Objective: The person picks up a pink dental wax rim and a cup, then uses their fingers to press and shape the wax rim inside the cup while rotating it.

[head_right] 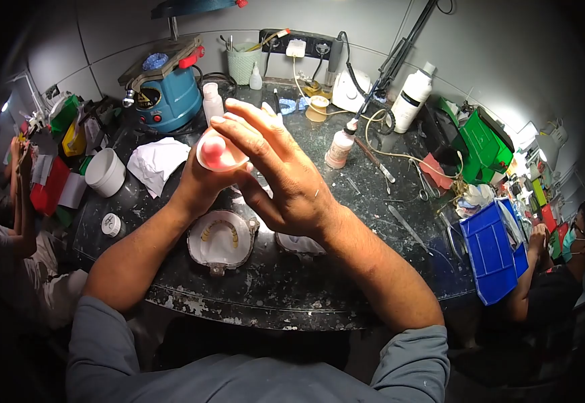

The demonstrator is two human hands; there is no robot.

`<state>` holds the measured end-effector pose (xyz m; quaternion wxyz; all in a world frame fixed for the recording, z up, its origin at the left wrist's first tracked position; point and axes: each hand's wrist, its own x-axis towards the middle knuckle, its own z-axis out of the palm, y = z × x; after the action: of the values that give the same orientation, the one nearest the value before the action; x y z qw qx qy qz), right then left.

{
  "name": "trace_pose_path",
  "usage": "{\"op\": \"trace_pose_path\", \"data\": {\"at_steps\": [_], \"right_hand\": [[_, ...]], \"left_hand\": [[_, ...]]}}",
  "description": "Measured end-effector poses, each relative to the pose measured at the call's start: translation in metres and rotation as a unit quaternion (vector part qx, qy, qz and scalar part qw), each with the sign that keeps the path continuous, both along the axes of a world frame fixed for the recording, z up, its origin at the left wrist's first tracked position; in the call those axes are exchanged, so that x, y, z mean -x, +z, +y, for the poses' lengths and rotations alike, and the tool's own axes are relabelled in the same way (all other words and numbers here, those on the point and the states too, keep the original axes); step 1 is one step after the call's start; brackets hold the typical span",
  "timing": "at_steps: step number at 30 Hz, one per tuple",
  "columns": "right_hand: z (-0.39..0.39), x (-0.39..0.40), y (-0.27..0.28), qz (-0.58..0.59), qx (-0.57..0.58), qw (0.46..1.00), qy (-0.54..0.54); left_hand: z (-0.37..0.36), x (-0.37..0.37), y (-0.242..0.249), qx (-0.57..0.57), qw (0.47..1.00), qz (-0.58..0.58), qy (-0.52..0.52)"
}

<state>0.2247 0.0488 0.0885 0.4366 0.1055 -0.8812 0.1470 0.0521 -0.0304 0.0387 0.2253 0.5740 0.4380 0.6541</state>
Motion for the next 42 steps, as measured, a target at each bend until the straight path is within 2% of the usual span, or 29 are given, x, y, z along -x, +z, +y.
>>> {"op": "trace_pose_path", "data": {"at_steps": [1, 3, 5, 6, 7, 9, 10, 11, 14, 16, 17, 19, 20, 23, 25, 27, 30, 34, 37, 39, 42], "right_hand": [[-0.001, 0.002, -0.001, 0.02, 0.017, 0.999, 0.025], [-0.006, 0.002, 0.0, -0.02, 0.018, 0.998, 0.064], [-0.01, 0.002, 0.003, -0.064, -0.056, 0.995, 0.045], [-0.013, 0.003, 0.002, -0.069, -0.062, 0.996, 0.017], [-0.011, 0.003, 0.001, -0.07, -0.062, 0.996, 0.017], [-0.003, 0.005, -0.005, -0.048, -0.045, 0.996, -0.066], [0.0, 0.005, -0.008, -0.038, -0.036, 0.997, -0.064], [0.006, 0.004, -0.013, 0.023, -0.109, 0.992, -0.055], [-0.001, 0.003, -0.007, 0.02, -0.085, 0.996, -0.016], [-0.002, 0.006, -0.01, -0.05, -0.014, 0.998, -0.026], [-0.001, 0.005, -0.012, -0.05, -0.013, 0.998, -0.026], [0.002, 0.004, -0.019, -0.006, 0.176, 0.982, 0.076], [0.008, 0.003, -0.017, 0.039, 0.119, 0.99, 0.061], [0.01, 0.001, -0.012, 0.068, 0.142, 0.985, 0.068], [0.01, -0.001, -0.012, 0.056, 0.114, 0.991, 0.04], [0.009, -0.002, -0.012, 0.042, 0.088, 0.995, 0.013], [0.007, -0.003, -0.007, 0.044, 0.03, 0.998, -0.015], [0.009, -0.004, -0.005, 0.05, 0.037, 0.998, -0.016], [0.01, -0.005, -0.002, 0.045, 0.035, 0.998, -0.019], [0.011, -0.006, 0.0, 0.038, 0.026, 0.999, -0.024], [0.011, -0.006, 0.0, -0.011, -0.046, 0.996, -0.074]], "left_hand": [[0.002, 0.001, -0.001, -0.009, 1.0, 0.007, 0.006], [0.0, 0.001, -0.004, -0.001, 1.0, 0.021, 0.005], [0.003, 0.008, -0.003, 0.006, 0.989, 0.142, 0.034], [-0.001, 0.003, -0.006, -0.018, 0.999, 0.014, -0.031], [-0.006, 0.001, -0.001, -0.005, 0.997, 0.07, 0.036], [-0.002, 0.0, -0.001, -0.03, 0.998, -0.052, -0.014], [-0.001, 0.0, 0.001, -0.043, 0.999, -0.003, 0.009], [-0.002, 0.008, -0.004, 0.033, 0.999, 0.037, 0.005], [-0.001, -0.001, -0.003, -0.041, 0.998, 0.031, 0.042], [-0.001, 0.0, -0.002, -0.02, 0.999, 0.015, 0.031], [-0.002, 0.001, -0.002, 0.0, 1.0, -0.001, 0.019], [-0.003, 0.001, 0.001, -0.016, 0.999, 0.032, 0.022], [-0.004, 0.001, 0.002, -0.003, 0.999, 0.035, 0.021], [-0.006, 0.001, 0.002, 0.011, 0.999, 0.038, 0.006], [-0.007, 0.001, 0.005, 0.013, 0.999, 0.039, -0.008], [-0.01, -0.001, 0.008, 0.059, 0.998, -0.022, -0.03], [-0.009, 0.009, 0.001, 0.091, 0.994, -0.041, -0.042], [-0.004, 0.011, -0.002, 0.071, 0.997, 0.002, -0.023], [-0.005, 0.003, 0.003, 0.096, 0.993, -0.058, -0.025], [-0.004, -0.006, 0.009, 0.007, 0.997, -0.08, -0.018], [-0.004, 0.0, 0.003, 0.014, 0.998, -0.048, -0.025]]}}
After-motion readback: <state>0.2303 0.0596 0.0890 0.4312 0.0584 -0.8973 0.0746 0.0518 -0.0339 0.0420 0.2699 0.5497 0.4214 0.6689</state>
